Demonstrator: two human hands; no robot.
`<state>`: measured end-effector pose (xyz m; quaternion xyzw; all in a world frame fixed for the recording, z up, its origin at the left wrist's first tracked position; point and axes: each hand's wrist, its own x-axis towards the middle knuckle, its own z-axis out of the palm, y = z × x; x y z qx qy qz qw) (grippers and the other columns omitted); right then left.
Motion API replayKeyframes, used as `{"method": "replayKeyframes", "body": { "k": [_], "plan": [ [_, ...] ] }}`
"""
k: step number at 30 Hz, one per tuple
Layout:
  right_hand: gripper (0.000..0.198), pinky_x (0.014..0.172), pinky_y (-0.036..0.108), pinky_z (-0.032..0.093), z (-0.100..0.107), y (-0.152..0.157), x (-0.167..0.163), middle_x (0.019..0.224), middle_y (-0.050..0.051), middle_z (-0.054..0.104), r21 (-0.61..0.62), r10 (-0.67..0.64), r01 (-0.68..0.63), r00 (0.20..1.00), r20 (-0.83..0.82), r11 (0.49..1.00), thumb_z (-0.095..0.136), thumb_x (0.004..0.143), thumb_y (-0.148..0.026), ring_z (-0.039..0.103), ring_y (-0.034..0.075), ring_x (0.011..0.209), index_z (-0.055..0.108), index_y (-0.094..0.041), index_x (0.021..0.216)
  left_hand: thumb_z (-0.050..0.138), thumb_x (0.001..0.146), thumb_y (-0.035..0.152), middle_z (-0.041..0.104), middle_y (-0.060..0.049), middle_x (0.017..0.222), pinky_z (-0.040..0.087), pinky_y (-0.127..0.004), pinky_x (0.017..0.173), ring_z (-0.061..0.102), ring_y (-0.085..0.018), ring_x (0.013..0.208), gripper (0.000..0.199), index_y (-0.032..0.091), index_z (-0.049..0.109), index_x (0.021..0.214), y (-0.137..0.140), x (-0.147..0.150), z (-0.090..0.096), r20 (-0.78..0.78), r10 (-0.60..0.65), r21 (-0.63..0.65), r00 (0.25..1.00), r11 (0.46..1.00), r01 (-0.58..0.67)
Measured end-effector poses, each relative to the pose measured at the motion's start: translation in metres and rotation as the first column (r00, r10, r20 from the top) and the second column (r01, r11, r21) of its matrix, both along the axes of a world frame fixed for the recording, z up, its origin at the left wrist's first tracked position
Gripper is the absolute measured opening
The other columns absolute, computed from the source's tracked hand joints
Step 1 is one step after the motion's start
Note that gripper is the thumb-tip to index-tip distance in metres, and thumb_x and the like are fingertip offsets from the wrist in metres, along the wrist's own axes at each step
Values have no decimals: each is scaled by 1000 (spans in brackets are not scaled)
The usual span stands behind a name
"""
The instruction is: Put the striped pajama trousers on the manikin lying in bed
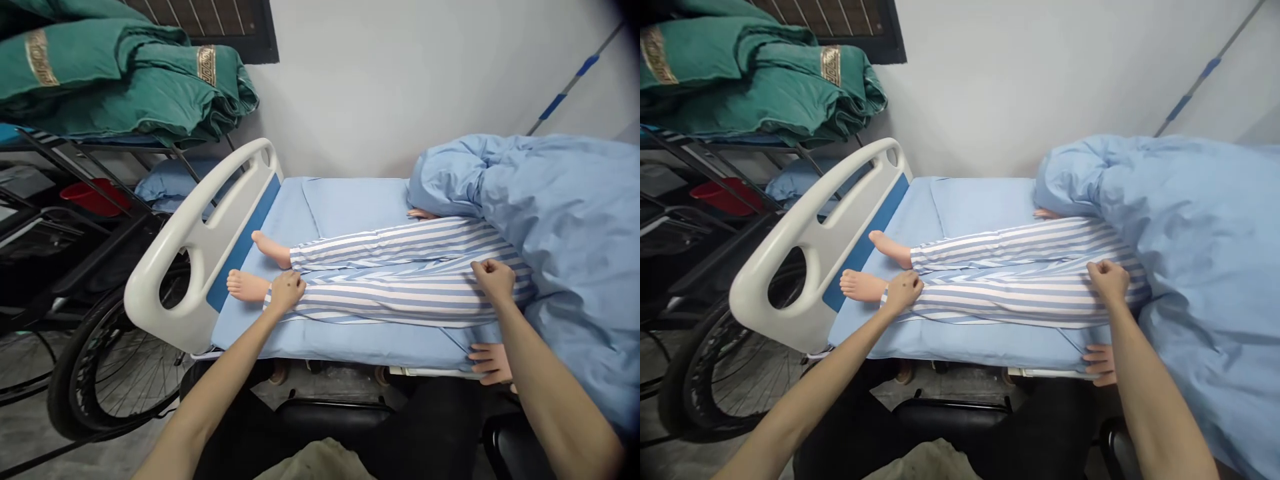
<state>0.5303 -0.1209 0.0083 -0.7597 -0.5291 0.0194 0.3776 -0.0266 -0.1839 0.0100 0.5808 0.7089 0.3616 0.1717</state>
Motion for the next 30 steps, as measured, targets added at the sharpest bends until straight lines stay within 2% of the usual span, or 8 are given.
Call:
{"method": "replayKeyframes", "body": {
  "k": [5, 11, 14, 16, 19, 21, 25, 30],
  "plan": [
    [36, 61, 35, 31, 15, -2, -28, 47, -2, 43, -65, 92, -90, 995, 33, 994, 62, 75, -36, 41, 17, 52, 41, -25, 48, 46, 87, 22, 68, -15, 95, 39, -37, 81, 61, -29, 93, 21, 17, 67, 85, -10, 1, -26, -481, -92, -98, 872, 994, 51],
    [24, 63, 30, 36, 21, 5, -158, 58, 1, 57, -250, 469, -447, 882, 34, 859, 59, 77, -38, 50, 16, 59, 52, -21, 61, 44, 92, 25, 69, -17, 101, 39, -37, 80, 62, -30, 97, 33, 15, 74, 100, -6, -6, -28, -555, -179, -139, 812, 983, 122],
    [20, 72, 29, 42, 19, 4, -250, 78, 6, 69, -335, 711, -662, 702, 35, 670, 59, 81, -36, 60, 18, 74, 64, -18, 79, 43, 93, 24, 69, -18, 100, 40, -38, 80, 62, -30, 98, 34, 14, 74, 100, -9, -6, -27, -556, -189, -129, 809, 982, 141],
    [35, 85, 33, 45, 17, 0, -309, 100, 10, 73, -413, 878, -789, 476, 59, 456, 68, 78, -41, 64, 24, 94, 69, -16, 102, 42, 93, 24, 68, -18, 100, 40, -40, 81, 61, -31, 98, 34, 14, 74, 99, -12, -7, -26, -555, -205, -119, 806, 979, 167],
    [64, 96, 35, 45, 11, -9, -379, 127, 13, 68, -475, 962, -849, 273, -23, 230, 76, 74, -48, 63, 28, 113, 63, -15, 127, 41, 94, 23, 69, -18, 102, 42, -43, 84, 60, -32, 100, 34, 14, 74, 102, -22, -16, -26, -539, -254, -97, 803, 966, 241],
    [66, 91, 32, 47, 6, -16, -407, 126, 13, 69, -547, 975, -826, 209, -71, 137, 77, 74, -47, 65, 28, 110, 61, -16, 130, 42, 94, 21, 70, -16, 109, 44, -43, 90, 60, -31, 105, 35, 16, 72, 111, -35, -26, -30, -516, -299, -58, 803, 947, 315],
    [59, 74, 31, 46, -1, -28, -426, 107, 13, 74, -702, 963, -673, 258, 72, 233, 76, 72, -51, 69, 30, 94, 64, -16, 117, 44, 89, 14, 62, -13, 138, 42, -43, 107, 54, -29, 127, 46, 19, 66, 129, -69, -47, -44, -482, -360, 74, 799, 892, 447],
    [53, 71, 28, 43, -1, -35, -424, 103, 10, 75, -708, 945, -635, 288, 154, 309, 73, 75, -56, 70, 28, 94, 65, -19, 111, 45, 86, 11, 57, -13, 146, 44, -45, 110, 53, -29, 134, 42, 18, 70, 119, -103, -48, -67, -437, -274, 234, 857, 885, 402]
  ]
}}
